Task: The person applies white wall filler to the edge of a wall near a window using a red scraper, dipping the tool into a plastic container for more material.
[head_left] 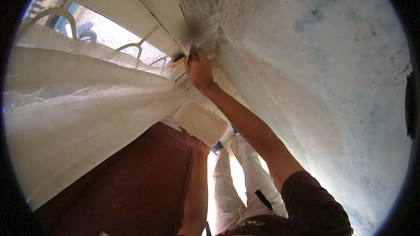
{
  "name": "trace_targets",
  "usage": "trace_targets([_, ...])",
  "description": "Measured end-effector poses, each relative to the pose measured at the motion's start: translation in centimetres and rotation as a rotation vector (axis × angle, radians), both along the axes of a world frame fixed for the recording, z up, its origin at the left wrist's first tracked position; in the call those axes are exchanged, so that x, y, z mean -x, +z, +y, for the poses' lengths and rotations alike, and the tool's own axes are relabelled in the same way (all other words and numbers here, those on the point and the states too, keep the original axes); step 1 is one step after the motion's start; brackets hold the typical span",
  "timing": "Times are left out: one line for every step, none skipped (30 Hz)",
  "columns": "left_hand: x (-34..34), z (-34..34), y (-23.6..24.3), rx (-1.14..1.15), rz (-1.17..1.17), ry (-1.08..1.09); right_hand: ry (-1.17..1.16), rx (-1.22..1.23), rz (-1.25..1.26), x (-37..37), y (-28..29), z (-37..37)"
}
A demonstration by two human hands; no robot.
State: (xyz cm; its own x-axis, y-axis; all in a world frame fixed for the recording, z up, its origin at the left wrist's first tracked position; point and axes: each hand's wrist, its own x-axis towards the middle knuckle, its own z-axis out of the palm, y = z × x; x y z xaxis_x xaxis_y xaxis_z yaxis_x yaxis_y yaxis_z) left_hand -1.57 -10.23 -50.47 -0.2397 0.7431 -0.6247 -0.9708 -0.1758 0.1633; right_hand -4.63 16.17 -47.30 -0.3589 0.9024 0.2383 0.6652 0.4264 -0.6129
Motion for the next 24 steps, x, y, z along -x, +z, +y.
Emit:
trace_targets([-0.1, 0.0, 0.4, 0.006, 0.008, 0.006, 0.116, 0.101, 0.016, -0.2, 0.5, -1.2])
trace_targets([-0.2, 0.3, 0.9, 0.029, 0.026, 0.001, 0.112, 0.101, 0.018, -0.9, -0.2, -1.9])
trace_targets([-0.2, 0.5, 1.5, 0.08, 0.061, -0.024, 0.102, 0.002, 0.059, -2.2, -0.8, -2.4])
trace_targets([-0.2, 0.5, 1.5, 0.08, 0.063, -0.026, 0.094, -0.097, 0.1, -3.4, -1.3, -2.5])
trace_targets([-0.1, 0.4, 1.2, 0.023, 0.006, -0.019, 0.096, -0.095, 0.104, -4.2, -1.2, -1.8])
trace_targets([0.0, 0.2, 0.8, -0.033, -0.05, -0.012, 0.01, -0.181, 0.089, -4.8, -1.2, -0.6])
trace_targets([0.0, 0.2, 0.4, -0.034, -0.05, -0.011, -0.077, -0.267, 0.072, -5.4, -1.1, 0.8])
trace_targets([0.1, 0.1, -0.1, -0.023, -0.058, -0.002, -0.071, -0.266, 0.075, -5.7, -0.5, 2.3])
trace_targets([0.2, -0.1, -0.3, -0.015, -0.061, 0.007, -0.127, -0.234, 0.136, -5.7, 0.4, 3.7])
trace_targets([0.3, -0.2, -0.4, -0.008, -0.065, 0.014, -0.184, -0.202, 0.195, -5.5, 1.3, 4.7])
trace_targets([0.4, -0.2, -0.2, -0.014, -0.102, 0.019, -0.182, -0.2, 0.194, -5.1, 2.1, 5.2])
trace_targets([0.2, -0.2, 0.1, -0.016, -0.12, 0.026, -0.157, -0.1, 0.13, -4.3, 2.7, 5.5])
trace_targets([0.0, 0.1, 0.6, -0.022, -0.141, 0.024, -0.134, -0.005, 0.064, -3.7, 3.2, 6.0])
trace_targets([-1.0, 1.6, 2.2, 0.043, -0.02, 0.018, -0.184, -0.242, -0.026, -3.7, 0.8, 6.7])
trace_targets([-1.3, 2.1, 3.1, 0.117, 0.115, 0.035, -0.188, -0.242, -0.026, -2.8, -0.3, 6.3])
trace_targets([-1.3, 2.0, 2.8, 0.114, 0.119, 0.038, -0.121, -0.299, -0.062, -1.7, -0.8, 5.7])
trace_targets([-1.1, 1.3, 2.2, 0.101, 0.013, 0.071, -0.039, -0.213, -0.06, -1.0, 0.3, 4.0])
trace_targets([-0.8, 0.7, 1.6, 0.094, -0.036, 0.095, 0.041, -0.128, -0.058, -0.4, 1.4, 2.5])
trace_targets([-0.8, 0.6, 1.4, 0.082, -0.093, 0.106, 0.044, -0.129, -0.058, -1.0, 1.8, 1.4])
trace_targets([-0.7, 1.0, 1.6, -0.009, -0.058, 0.036, 0.085, -0.019, -0.053, -2.0, 1.9, 0.6])
trace_targets([-0.7, 1.2, 1.9, -0.055, -0.041, 0.002, 0.126, 0.092, -0.048, -2.8, 2.0, 0.5])
trace_targets([-0.8, 1.4, 2.2, -0.102, -0.023, -0.035, 0.124, 0.091, -0.049, -3.9, 1.5, 0.9])
trace_targets([-1.1, 1.5, 2.3, -0.096, -0.015, -0.044, 0.029, -0.043, 0.012, -5.2, 0.7, 1.6])
trace_targets([-1.3, 1.7, 2.4, -0.089, -0.007, -0.053, -0.065, -0.176, 0.072, -6.3, -0.1, 2.5])
